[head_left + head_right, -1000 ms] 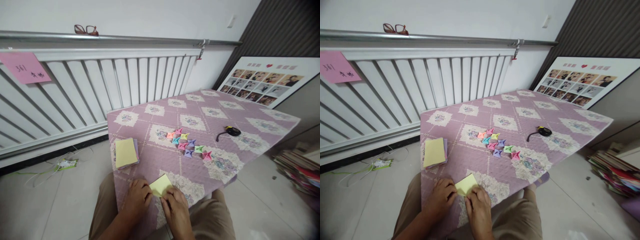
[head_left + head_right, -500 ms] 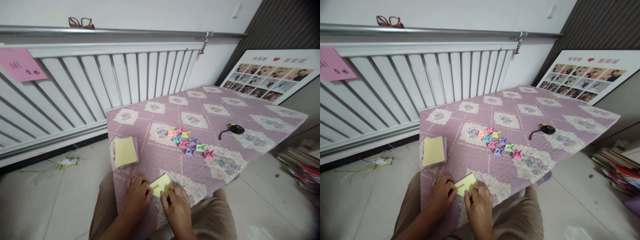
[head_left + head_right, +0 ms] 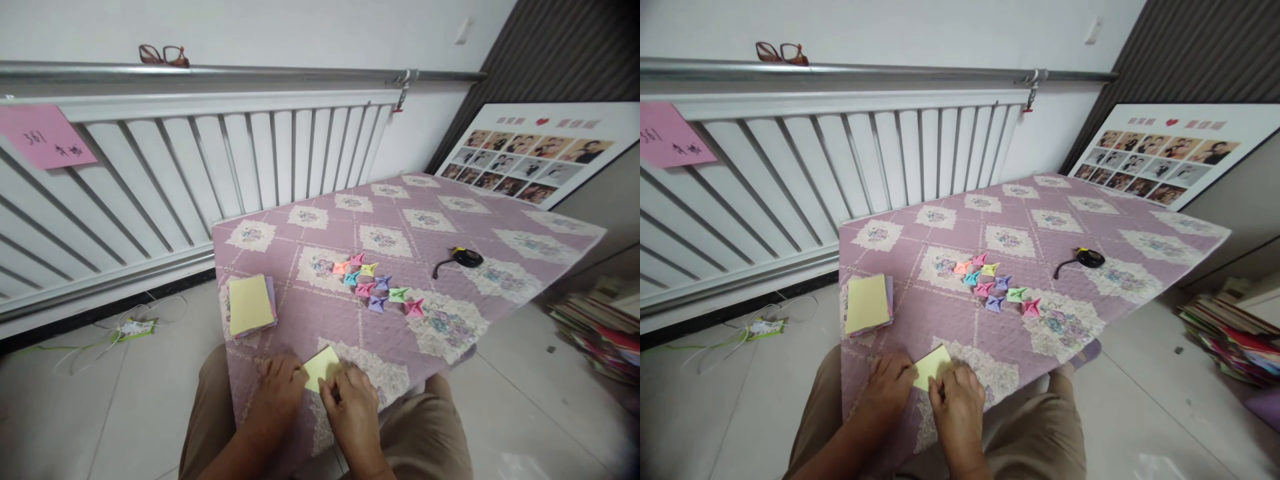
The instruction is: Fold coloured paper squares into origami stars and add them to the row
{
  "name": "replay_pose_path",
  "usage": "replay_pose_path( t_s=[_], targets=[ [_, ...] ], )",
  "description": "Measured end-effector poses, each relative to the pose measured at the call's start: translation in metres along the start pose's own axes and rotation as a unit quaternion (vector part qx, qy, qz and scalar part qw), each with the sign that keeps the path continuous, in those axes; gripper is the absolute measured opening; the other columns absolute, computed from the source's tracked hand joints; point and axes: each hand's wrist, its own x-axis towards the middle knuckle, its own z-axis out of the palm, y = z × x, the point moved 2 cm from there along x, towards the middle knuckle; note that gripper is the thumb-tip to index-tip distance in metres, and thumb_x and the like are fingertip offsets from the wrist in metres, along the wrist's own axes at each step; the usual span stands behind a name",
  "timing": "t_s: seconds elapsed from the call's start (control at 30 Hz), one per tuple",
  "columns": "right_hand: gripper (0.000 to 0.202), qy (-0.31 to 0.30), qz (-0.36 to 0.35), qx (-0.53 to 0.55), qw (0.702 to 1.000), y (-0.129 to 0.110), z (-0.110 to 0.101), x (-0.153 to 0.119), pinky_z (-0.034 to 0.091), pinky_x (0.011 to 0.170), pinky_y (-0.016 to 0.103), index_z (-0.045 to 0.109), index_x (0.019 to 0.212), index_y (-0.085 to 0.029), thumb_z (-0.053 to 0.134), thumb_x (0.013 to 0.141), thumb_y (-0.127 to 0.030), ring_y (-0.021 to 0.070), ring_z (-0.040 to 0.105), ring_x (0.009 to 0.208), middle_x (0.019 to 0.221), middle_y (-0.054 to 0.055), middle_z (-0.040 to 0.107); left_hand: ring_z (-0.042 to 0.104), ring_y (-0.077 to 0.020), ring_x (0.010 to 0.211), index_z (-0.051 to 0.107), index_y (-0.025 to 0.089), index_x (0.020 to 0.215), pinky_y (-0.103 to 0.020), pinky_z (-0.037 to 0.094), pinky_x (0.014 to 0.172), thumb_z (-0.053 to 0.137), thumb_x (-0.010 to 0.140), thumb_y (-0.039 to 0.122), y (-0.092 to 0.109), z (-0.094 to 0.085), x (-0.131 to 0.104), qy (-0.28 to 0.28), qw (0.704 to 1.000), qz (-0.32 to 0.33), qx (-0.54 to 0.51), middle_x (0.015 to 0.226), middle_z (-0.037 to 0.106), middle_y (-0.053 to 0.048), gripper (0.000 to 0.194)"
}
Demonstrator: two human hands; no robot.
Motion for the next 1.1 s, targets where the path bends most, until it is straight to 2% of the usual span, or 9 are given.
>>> replay_pose_path(
  t_s=[0.07,0.13,0.33,0.43,0.53,0.7,0.83,1.0,1.1],
  targets=[
    [0.015,0.002,-0.003,0.008,1.0,0.002,0.001,-0.001,0.035,0.071,0.035,0.056,0.072,-0.023,0.065,0.084,-0.023,0.0249,0.052,0.079,0.077,0.004,0.057,0.052,-0.0222,0.098,0.062,0.023,0.102,-0.039,0.037,0.088,0.056,0.094,0.018,0.002,0.004,-0.003,-0.041,0.996,0.076,0.016,0.102,0.062,-0.003,0.011],
    [0.013,0.004,-0.009,0.02,1.0,0.006,0.003,-0.002,0.035,0.072,0.035,0.056,0.074,-0.023,0.062,0.085,-0.02,0.0246,0.052,0.079,0.077,0.004,0.057,0.053,-0.022,0.097,0.062,0.023,0.106,-0.038,0.038,0.089,0.056,0.095,0.021,0.001,0.008,-0.005,-0.073,0.991,0.106,0.024,0.102,0.063,-0.003,0.013],
    [0.012,0.009,-0.032,0.083,0.996,0.008,-0.002,-0.009,0.037,0.075,0.035,0.061,0.083,-0.023,0.056,0.087,-0.013,0.0235,0.055,0.083,0.086,0.004,0.062,0.053,-0.0205,0.102,0.064,0.022,0.106,-0.035,0.041,0.093,0.056,0.092,0.012,-0.007,0.009,-0.004,-0.088,0.995,0.04,-0.026,0.108,0.063,-0.002,0.02],
    [0.012,-0.002,-0.054,0.106,0.993,-0.003,-0.008,-0.011,0.037,0.081,0.037,0.065,0.087,-0.026,0.064,0.083,-0.014,0.0233,0.057,0.087,0.089,0.002,0.064,0.053,-0.0201,0.101,0.066,0.022,0.102,-0.035,0.042,0.093,0.056,0.09,0.011,-0.008,0.007,-0.003,-0.085,0.995,0.024,-0.056,0.107,0.063,-0.003,0.02],
    [0.024,-0.049,-0.051,0.114,0.991,-0.01,-0.011,-0.008,0.038,0.081,0.037,0.067,0.089,-0.028,0.075,0.074,-0.012,0.0229,0.059,0.087,0.088,0.0,0.066,0.053,-0.0202,0.101,0.066,0.022,0.1,-0.036,0.042,0.093,0.055,0.089,0.011,-0.009,0.004,-0.001,-0.083,0.994,0.024,-0.069,0.106,0.063,-0.003,0.019],
    [0.028,-0.118,-0.062,0.066,0.989,-0.004,-0.012,0.007,0.041,0.074,0.032,0.069,0.088,-0.027,0.082,0.068,-0.012,0.023,0.06,0.088,0.089,0.001,0.067,0.054,-0.0204,0.101,0.065,0.021,0.1,-0.034,0.043,0.088,0.059,0.09,0.018,-0.013,-0.003,0.009,-0.12,0.991,0.053,-0.031,0.104,0.062,-0.003,0.012],
    [0.018,-0.122,-0.1,0.034,0.987,0.001,-0.013,0.011,0.041,0.072,0.031,0.068,0.082,-0.025,0.078,0.073,-0.013,0.0211,0.06,0.083,0.085,0.001,0.067,0.056,-0.0219,0.094,0.063,0.02,0.095,-0.035,0.043,0.081,0.06,0.092,0.025,-0.018,-0.002,0.016,-0.144,0.979,0.129,0.067,0.1,0.063,-0.004,0.006],
    [0.01,-0.102,-0.11,0.014,0.989,-0.004,-0.012,0.006,0.04,0.074,0.032,0.066,0.079,-0.022,0.072,0.079,-0.014,0.0216,0.058,0.082,0.083,0.002,0.065,0.055,-0.0219,0.089,0.06,0.018,0.093,-0.036,0.042,0.078,0.054,0.095,0.021,-0.019,0.002,0.013,-0.108,0.962,0.217,0.122,0.095,0.062,-0.005,0.007],
    [0.011,-0.089,-0.11,0.001,0.99,-0.01,-0.014,0.005,0.039,0.071,0.031,0.064,0.075,-0.022,0.07,0.081,-0.015,0.0222,0.057,0.081,0.08,0.003,0.063,0.055,-0.0214,0.086,0.06,0.018,0.09,-0.037,0.042,0.078,0.053,0.096,0.021,-0.014,-0.006,0.011,-0.079,0.962,0.229,0.123,0.091,0.062,-0.004,0.009]
  ],
)
